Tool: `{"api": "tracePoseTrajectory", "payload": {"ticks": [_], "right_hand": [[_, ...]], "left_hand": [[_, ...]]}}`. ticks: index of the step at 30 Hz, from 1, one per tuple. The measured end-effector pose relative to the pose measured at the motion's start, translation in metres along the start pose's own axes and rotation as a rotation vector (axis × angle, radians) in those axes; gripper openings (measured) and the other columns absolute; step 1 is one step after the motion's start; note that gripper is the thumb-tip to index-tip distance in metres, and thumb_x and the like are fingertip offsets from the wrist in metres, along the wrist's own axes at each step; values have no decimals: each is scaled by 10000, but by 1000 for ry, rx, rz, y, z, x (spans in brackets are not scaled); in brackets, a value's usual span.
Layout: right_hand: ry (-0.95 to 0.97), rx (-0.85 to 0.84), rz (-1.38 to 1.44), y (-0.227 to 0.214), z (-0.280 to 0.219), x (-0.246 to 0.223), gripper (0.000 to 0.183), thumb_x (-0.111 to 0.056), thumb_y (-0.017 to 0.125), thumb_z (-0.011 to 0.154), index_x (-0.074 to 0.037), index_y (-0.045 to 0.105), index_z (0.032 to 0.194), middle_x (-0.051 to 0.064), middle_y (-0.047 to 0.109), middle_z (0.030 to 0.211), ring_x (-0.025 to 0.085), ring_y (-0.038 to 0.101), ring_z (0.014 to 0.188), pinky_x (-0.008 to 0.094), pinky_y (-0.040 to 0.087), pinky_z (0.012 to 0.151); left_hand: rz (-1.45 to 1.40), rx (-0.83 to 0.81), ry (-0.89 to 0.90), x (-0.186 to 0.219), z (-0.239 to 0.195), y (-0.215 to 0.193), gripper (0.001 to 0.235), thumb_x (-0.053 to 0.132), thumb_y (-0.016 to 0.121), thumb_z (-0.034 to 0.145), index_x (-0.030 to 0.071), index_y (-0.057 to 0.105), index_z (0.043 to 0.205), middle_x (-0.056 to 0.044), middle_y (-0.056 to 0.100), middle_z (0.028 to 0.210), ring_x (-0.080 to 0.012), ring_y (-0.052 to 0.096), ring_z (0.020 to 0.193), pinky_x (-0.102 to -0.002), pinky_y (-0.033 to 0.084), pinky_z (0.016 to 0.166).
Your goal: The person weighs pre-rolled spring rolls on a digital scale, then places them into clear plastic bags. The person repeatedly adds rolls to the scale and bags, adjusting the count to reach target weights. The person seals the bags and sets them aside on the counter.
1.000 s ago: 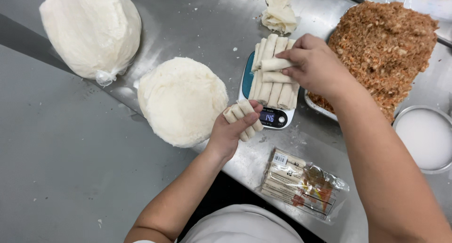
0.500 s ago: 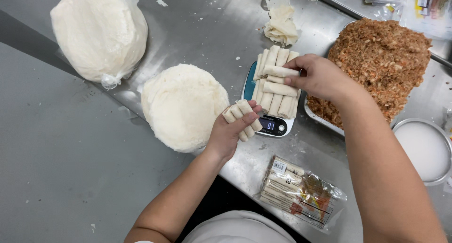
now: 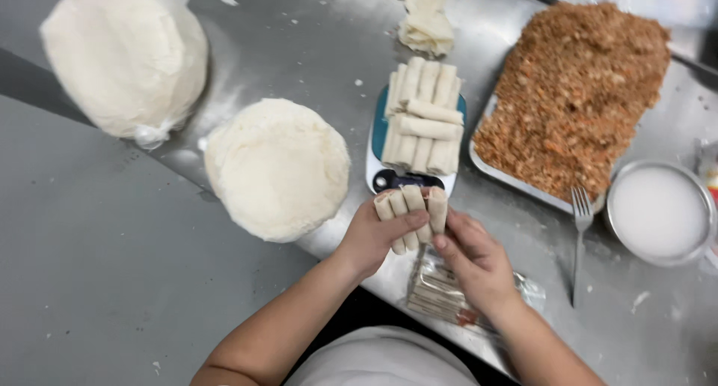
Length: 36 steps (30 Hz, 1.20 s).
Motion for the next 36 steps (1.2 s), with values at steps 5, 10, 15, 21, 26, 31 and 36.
{"api": "tracePoseTrajectory", "payload": {"ticks": [5,10,15,21,26,31,36], "right_hand": [[209,189,369,-11,-61,-3,365,-70,692,924,-9,617,1276,99,733,993,94,643,744,181,498,603],[131,161,433,-30,-82,-3,436,-45,649,952,55,568,1368,167,713,1226,207,692,1112,300,580,973],[33,92,443,-40,-82,3,429,-23,627,967,47,557,1384,196,623,1415,264,636,1279,358,534,1106],[236,-190,902,-55,-90,29,827,107,746,832,-158,302,1477,206,502,1396,203,686,857,331,640,726],[284,103,727,-170,-110,29,791,43,619,851,-241,338,1535,290,352,1636,527,672,913,546,650,700],[518,-171,352,-196,-143,54,859,65,647,817,-174,283,1557,205,628,1201,326,759,750,340,647,571],[733,-471,349,-166,-141,54,804,-22,718,807,-153,372,1521,72,334,1590,270,798,572,266,617,413]], "left_hand": [[-23,-160,-299,-10,-34,29,522,108,785,809,24,659,1309,-43,697,1091,-145,661,999,-274,558,899],[49,-232,-352,-17,-43,48,485,132,790,814,65,678,1282,-28,724,1103,-134,670,1008,-282,556,903],[151,-221,-357,-25,-48,56,285,148,806,823,113,686,1079,23,688,946,-82,632,877,-252,547,799],[179,-127,-294,-50,-50,83,210,274,777,862,152,678,1002,16,705,922,-87,665,827,-263,574,739],[1482,-390,954,-100,-55,110,173,405,759,858,287,661,777,50,590,697,-212,594,722,-379,407,798],[1299,-416,1046,-62,-68,106,128,328,649,932,250,661,831,72,603,781,-189,538,772,-354,362,741],[1646,-508,652,-73,-81,46,995,881,273,894,165,353,1579,-90,338,1639,-305,402,1456,-478,272,1193]]}}
Point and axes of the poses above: each hand's wrist, its own z-axis towards the middle knuckle, its own y-axis out of the palm, x = y × z, the point moved 3 cm from there along z, towards the middle knuckle
